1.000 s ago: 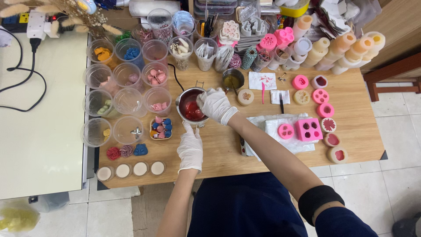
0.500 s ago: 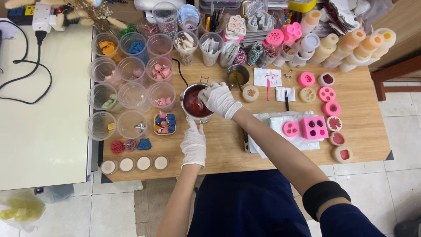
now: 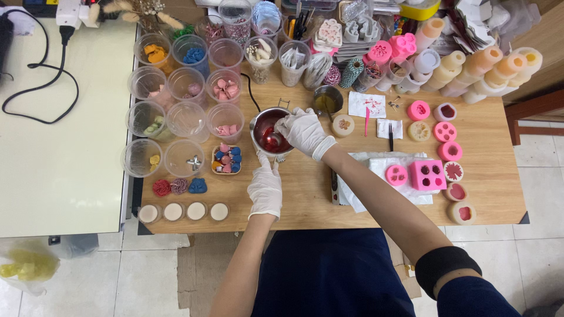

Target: The person pours red liquid wax from a small pot into a silicone mold and stirs the wax in the pot with a thin metal tool.

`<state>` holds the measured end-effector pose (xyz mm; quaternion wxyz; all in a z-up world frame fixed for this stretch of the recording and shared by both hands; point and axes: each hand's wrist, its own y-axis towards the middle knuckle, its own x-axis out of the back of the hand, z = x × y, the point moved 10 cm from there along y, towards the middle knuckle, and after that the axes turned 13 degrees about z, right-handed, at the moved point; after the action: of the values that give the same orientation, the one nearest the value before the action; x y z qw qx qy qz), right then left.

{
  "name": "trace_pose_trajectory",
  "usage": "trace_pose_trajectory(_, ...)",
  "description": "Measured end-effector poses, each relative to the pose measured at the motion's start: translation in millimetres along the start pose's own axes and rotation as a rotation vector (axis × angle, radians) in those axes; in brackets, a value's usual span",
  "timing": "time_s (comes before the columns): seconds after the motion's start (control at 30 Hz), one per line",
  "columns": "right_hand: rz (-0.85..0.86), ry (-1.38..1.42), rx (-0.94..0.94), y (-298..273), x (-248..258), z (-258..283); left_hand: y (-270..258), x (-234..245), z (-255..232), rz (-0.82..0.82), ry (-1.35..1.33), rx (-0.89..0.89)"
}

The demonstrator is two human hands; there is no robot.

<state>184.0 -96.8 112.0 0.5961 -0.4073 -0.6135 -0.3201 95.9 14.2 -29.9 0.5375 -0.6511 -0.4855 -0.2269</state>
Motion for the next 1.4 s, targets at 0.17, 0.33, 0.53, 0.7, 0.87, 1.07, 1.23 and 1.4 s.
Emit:
trace_pose_trajectory(0.17,0.040,0.019,-0.122,0.9,-7.1,-8.7,1.0,-3.0,1.4,0.013,-0.002,0.000)
trace_pose_trajectory(0.33,0.013,0.107,0.045,-2.5,-3.8,8.0,-4.4,-1.1,-1.8,-0.006,0.026,-0.029)
trace_pose_trajectory(0.53,0.133,-0.008,-0.143,0.8,-17.1,-9.7,-4.3,2.1,0.3,0.016,0.008,0.011)
trace_pose_trajectory(0.7,-0.030,-0.021,-0.010,-0.5,-2.7,5.9,-2.1,1.5,0.5,0.017,-0.011,-0.009)
trace_pose_trajectory(0.87,-0.008,-0.042,-0.073,2.0,-8.9,1.4,0.5,1.3,1.2,0.047,-0.022,0.016)
trace_pose_trajectory(1.07,-0.032,0.078,-0.082,5.9,-12.2,0.4,-1.3,4.1,1.9,0.053,-0.034,0.004)
trace_pose_trajectory(1.23,-0.135,0.017,-0.124,-2.7,-9.9,1.8,-6.9,12.1,0.0,0.038,-0.105,-0.057)
trace_pose_trajectory(1.4,-0.124,0.077,-0.244,-5.4,-25.4,-5.0,-10.5,17.8,-0.7,0.061,-0.049,-0.081)
